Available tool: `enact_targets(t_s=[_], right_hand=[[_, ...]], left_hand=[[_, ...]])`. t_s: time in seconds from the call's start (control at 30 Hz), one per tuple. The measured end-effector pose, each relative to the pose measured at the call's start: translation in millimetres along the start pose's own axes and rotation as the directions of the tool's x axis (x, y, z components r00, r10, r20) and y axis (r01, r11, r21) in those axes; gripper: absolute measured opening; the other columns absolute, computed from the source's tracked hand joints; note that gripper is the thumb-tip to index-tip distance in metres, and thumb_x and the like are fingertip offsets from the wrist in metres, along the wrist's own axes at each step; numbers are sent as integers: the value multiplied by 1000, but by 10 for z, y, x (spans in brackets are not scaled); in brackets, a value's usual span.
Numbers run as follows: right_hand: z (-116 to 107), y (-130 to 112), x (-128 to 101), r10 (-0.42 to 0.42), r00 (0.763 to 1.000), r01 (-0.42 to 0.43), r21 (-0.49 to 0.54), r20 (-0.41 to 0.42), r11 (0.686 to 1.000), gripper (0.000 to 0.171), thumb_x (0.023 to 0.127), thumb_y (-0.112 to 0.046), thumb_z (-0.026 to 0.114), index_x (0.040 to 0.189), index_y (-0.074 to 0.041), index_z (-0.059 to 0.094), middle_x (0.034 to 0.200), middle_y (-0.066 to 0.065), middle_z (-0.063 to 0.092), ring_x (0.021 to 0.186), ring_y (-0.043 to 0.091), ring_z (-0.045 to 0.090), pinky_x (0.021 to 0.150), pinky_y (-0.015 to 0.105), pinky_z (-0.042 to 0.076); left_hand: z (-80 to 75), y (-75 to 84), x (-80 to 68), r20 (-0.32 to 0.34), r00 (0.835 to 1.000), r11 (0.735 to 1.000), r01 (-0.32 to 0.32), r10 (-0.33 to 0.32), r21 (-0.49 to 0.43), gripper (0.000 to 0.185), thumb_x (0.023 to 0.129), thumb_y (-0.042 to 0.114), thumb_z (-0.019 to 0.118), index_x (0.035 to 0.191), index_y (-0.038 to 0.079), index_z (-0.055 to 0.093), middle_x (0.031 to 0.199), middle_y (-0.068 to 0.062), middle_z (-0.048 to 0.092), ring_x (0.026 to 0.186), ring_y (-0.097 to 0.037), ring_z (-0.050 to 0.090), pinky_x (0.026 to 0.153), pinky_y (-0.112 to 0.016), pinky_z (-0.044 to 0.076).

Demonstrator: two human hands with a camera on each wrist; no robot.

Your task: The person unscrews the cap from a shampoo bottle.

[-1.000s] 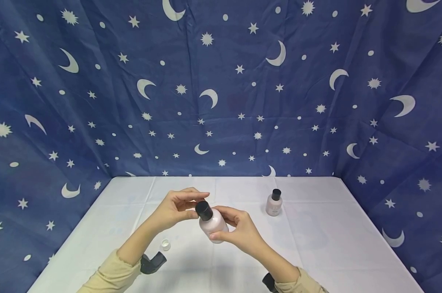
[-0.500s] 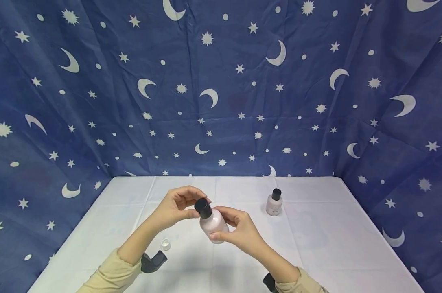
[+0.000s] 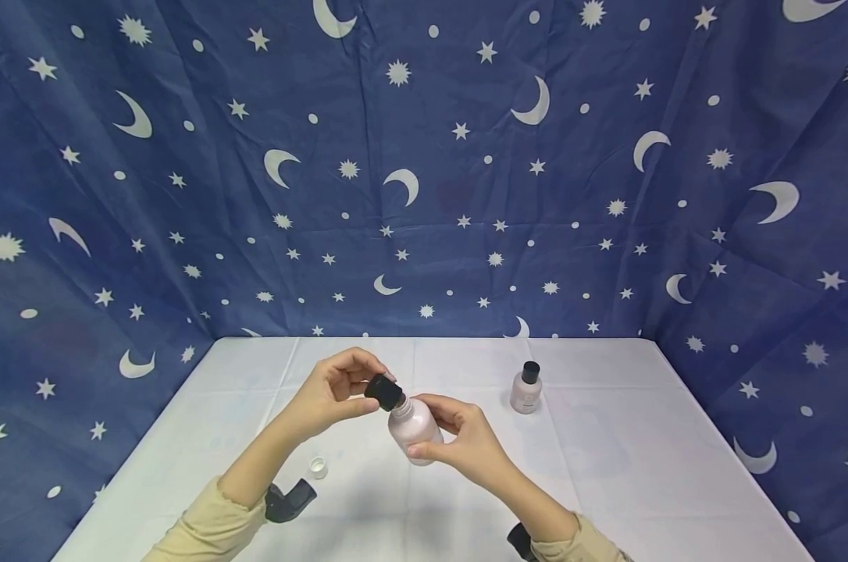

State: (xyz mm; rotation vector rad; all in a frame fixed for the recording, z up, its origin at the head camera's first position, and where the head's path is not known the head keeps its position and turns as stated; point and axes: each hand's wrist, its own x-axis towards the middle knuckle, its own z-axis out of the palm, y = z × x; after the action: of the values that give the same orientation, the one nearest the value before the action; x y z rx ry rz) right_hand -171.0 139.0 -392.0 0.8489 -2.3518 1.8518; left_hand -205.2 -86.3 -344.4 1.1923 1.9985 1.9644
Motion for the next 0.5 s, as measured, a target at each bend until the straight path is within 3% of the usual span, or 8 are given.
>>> enact_targets(t_s=[0.17, 0.33, 0.5], right_hand=[[-12, 27, 4, 13, 1000, -13, 20, 5, 1000, 56, 75, -8, 78, 121, 13, 54, 117, 30, 61, 103, -5, 59, 91, 16, 50], [-32, 29, 2, 51, 999, -51, 36, 1, 998, 57, 75, -9, 78, 122, 14, 53, 119, 32, 59, 103, -6, 59, 91, 18, 50], [-49, 20, 1, 45, 999, -44, 45, -9, 998, 57, 76, -8, 78, 121, 16, 52, 119, 35, 57, 103, -7, 58, 91, 16, 49]], left_hand=[[-43, -18, -40, -29, 999, 1000, -30, 30, 6, 37, 80, 8, 74, 102, -10, 50, 101, 12, 64, 92, -4, 64, 87, -25, 54], [-69, -35, -75, -113, 992, 998, -52, 55, 30, 35, 78, 4, 75, 98, -6, 49, 108, 13, 66, 103, -6, 63, 89, -24, 53], [-79, -42, -99, -172, 984, 999, -50, 47, -16, 42, 75, 9, 79, 97, -9, 48, 104, 9, 61, 95, -3, 63, 84, -19, 54]])
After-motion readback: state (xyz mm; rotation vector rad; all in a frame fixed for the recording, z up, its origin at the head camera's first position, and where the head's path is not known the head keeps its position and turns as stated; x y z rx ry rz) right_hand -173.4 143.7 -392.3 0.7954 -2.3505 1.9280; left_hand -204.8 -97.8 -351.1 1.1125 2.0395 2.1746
